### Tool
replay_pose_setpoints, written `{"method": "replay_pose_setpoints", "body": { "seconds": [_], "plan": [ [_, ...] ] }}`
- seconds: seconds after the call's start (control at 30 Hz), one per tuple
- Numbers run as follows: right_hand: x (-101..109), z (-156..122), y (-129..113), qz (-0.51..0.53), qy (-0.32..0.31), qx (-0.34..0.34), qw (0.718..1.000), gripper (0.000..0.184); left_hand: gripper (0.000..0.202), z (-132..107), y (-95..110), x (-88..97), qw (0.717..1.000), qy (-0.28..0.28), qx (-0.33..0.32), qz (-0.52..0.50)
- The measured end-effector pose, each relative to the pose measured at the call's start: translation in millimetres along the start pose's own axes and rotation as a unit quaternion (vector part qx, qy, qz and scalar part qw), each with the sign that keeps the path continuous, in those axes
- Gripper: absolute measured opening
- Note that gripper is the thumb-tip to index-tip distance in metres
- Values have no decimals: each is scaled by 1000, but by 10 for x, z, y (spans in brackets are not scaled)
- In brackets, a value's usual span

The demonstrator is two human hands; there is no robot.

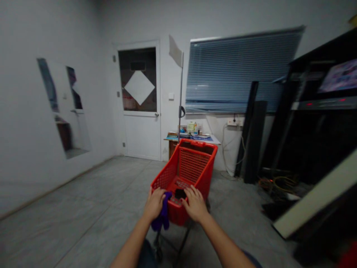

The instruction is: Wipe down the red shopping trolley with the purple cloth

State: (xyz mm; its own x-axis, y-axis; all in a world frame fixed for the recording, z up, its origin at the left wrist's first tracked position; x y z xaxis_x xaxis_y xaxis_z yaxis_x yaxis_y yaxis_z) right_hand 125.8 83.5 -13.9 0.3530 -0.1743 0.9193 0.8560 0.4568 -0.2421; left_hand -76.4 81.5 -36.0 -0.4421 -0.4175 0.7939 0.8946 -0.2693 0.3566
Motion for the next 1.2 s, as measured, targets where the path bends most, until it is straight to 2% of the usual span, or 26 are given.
{"method": "replay_pose_setpoints", "body": {
  "seconds": [0.07,0.13,0.27,0.33,0.4,0.57,0.67,0.8,0.87,0.93,1.1,1.2],
  "plan": [
    [-46,10,-86,4,8,-12,1000,57,33,-5,35,14,999,23,27,6],
    [-67,12,-139,2,12,-20,1000,60,33,-68,195,-20,999,40,35,6],
    [-54,-23,-122,-13,3,-17,1000,64,33,-240,645,-167,999,11,-23,-23],
    [-28,-55,-66,-19,5,-17,1000,63,32,-274,723,-187,998,-11,-50,-28],
    [-11,-88,-20,-19,8,-19,1000,61,33,-238,635,-150,998,-24,-56,-23],
    [-22,-133,-64,-8,8,-33,999,60,33,-12,179,23,999,-22,-25,-2],
    [-47,-136,-145,-6,0,-52,999,62,31,6,208,56,1000,-13,-15,12],
    [-62,-161,-197,-6,-5,-65,998,63,30,-148,551,-12,999,-20,-47,-7],
    [-49,-193,-198,-4,-1,-65,998,61,31,-219,633,-44,996,-32,-78,-25],
    [-23,-225,-190,-1,0,-62,998,60,32,-227,553,-50,995,-42,-87,-35],
    [81,-183,-143,5,-22,3,1000,57,30,-47,69,51,998,-33,-37,-47],
    [149,-84,35,-14,-18,-10,1000,56,31,4,26,90,997,-27,-17,-66]
  ]
}}
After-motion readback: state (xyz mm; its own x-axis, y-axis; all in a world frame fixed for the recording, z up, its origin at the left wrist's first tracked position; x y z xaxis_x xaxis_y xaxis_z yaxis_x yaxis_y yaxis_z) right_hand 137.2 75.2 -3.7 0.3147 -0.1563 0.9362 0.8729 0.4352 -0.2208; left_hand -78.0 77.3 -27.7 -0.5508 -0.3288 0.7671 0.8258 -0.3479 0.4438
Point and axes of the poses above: each hand's wrist, its own z-axis towards the middle knuckle, its own x-axis out of the back of the hand, y = z × x, the point moved 7 cm from there along z, towards the middle knuckle, and after that the axes turned 2 degrees about -z, right-handed, at the moved point
